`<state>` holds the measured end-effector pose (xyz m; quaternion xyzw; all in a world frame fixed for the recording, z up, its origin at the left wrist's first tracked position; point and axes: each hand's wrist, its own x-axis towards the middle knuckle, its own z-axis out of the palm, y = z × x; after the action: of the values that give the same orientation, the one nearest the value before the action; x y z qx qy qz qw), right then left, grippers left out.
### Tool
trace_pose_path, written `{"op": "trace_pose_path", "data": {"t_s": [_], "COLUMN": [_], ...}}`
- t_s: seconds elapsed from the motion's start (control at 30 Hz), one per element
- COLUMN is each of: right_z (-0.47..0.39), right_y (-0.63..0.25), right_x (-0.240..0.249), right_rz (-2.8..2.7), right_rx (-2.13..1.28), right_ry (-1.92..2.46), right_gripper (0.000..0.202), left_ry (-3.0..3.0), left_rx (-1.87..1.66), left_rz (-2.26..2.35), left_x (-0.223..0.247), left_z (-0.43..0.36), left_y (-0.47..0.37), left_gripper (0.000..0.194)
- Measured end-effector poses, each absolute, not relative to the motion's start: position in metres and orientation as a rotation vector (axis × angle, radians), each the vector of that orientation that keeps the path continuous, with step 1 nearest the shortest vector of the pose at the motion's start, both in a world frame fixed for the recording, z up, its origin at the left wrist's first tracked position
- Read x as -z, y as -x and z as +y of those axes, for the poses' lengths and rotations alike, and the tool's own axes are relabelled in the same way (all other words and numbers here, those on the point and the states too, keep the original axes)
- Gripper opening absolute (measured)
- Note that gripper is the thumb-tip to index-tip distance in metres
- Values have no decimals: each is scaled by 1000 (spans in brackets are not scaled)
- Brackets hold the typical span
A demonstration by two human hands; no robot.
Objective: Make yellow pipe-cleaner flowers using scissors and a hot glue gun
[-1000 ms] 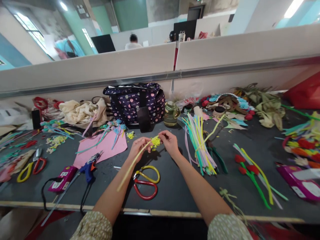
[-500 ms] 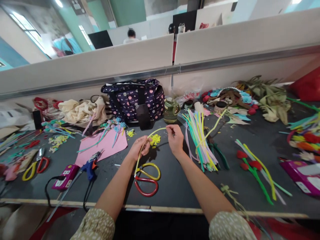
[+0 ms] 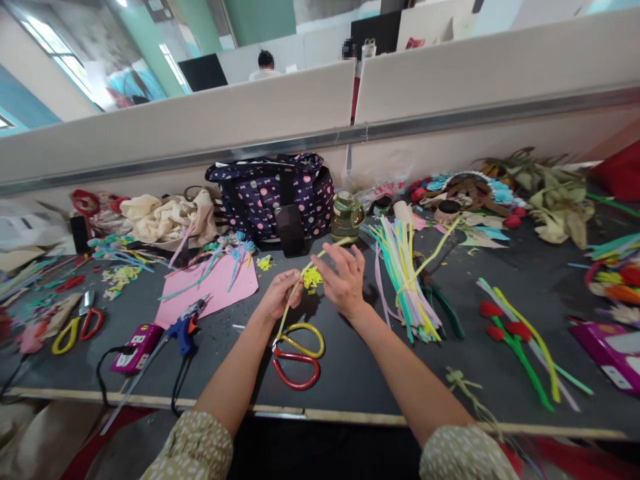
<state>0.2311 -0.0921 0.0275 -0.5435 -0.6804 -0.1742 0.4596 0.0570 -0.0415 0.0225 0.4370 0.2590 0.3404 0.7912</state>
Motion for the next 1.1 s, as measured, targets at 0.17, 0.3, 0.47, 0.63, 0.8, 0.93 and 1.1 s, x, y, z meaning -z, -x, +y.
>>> {"op": "trace_pose_path", "data": {"t_s": [0.17, 0.3, 0.47, 0.63, 0.8, 0.93, 1.1], "right_z": [-95, -95, -95, -91, -91, -91, -85], "right_y": [-227, -229, -229, -227, -217, -211, -217], "right_x": [-22, -22, -26, -22, -17, -22, -27], "right_rz": [-1835, -1846, -1833, -1817, -1658, -1469, -1159], "right_rx": [330, 337, 405, 326, 72, -287, -1052], "right_ry": [1284, 1285, 1362, 1343, 1338, 1274, 1102], "right_gripper": [33, 23, 15, 15, 17, 17, 21], "left_ry": [-987, -1004, -1004, -1000, -991, -975, -950], "left_rx": [-677, -679, -677, -674, -726, -767, -815], "left_rz": [541, 553, 564, 602, 627, 650, 680], "left_x": [-25, -22, -20, -22, -20, -20, -23], "left_z": [-46, -45, -42, -42, -42, -41, -39], "left_y": [-59, -59, -55, -53, -56, -56, -54], "left_gripper": [30, 33, 30, 26, 26, 27, 28]}}
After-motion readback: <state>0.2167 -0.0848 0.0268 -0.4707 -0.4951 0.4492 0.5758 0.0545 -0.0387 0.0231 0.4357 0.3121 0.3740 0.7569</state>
